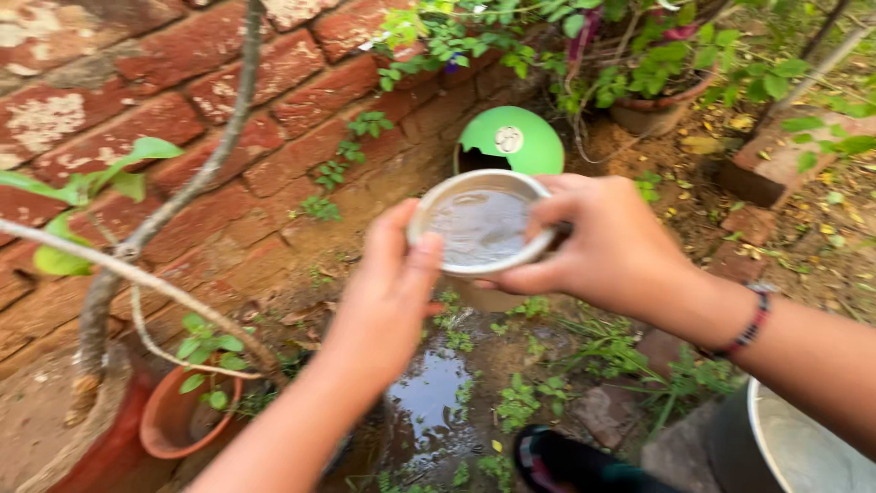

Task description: The person fills a small plastic cup with water from a larger metal bucket and pours it into several potted plants in an outdoor garden area.

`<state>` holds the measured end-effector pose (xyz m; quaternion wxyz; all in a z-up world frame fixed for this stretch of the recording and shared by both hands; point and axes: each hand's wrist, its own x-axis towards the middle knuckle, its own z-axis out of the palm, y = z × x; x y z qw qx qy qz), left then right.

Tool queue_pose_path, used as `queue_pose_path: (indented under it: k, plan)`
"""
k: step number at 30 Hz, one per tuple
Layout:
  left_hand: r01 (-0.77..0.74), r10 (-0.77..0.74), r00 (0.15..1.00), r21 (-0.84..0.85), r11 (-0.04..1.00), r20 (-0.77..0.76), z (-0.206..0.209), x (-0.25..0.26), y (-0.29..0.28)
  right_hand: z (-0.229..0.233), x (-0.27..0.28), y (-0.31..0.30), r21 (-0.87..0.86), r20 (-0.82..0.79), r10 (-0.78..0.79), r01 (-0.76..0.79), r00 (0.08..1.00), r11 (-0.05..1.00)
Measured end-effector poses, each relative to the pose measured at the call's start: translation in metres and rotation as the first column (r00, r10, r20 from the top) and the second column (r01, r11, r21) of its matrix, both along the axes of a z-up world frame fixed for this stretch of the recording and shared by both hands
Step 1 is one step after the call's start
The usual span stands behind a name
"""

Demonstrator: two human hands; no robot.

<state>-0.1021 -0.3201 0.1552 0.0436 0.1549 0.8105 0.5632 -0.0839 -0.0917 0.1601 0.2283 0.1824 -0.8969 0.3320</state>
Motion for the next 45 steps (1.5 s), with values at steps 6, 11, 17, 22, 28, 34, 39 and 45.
queue_pose_path:
  k: [6,11,17,22,28,34,39,45]
  plan:
    - [-0.156,0.157,0.988,0.03,0.987,-0.011,0.049,0.009,-0.099,0.046,-0.023,-0.097,-0.011,-0.021,0.126,-0.126,0.992,0.992]
    - [-0.371,0.365,0.929,0.121,0.921,0.069,0.086,0.036,-0.164,0.08,-0.032,-0.181,0.011,0.008,0.175,-0.175,0.985,0.984]
    - [-0.535,0.527,0.844,0.241,0.81,0.1,0.096,0.049,-0.244,0.091,-0.035,-0.284,-0.132,-0.05,0.274,-0.278,0.96,0.951]
    - [-0.698,0.655,0.714,0.318,0.642,0.246,0.089,0.037,-0.296,0.088,-0.03,-0.356,-0.144,0.045,0.254,-0.245,0.966,0.959]
    - [-0.741,0.601,0.671,0.424,0.521,0.435,0.056,0.007,-0.344,0.061,-0.048,-0.413,-0.13,0.084,0.235,-0.223,0.968,0.966]
    - [-0.832,0.699,0.554,0.337,0.441,0.453,0.034,-0.02,-0.386,0.046,-0.071,-0.455,-0.15,0.116,0.315,-0.297,0.942,0.943]
    - [-0.857,0.732,0.515,0.282,0.431,0.446,0.03,-0.029,-0.401,0.02,-0.088,-0.475,-0.168,0.044,0.317,-0.306,0.947,0.937]
    - [-0.841,0.757,0.514,0.063,0.537,0.403,0.027,-0.031,-0.415,-0.011,-0.102,-0.479,-0.156,0.001,0.347,-0.342,0.938,0.927]
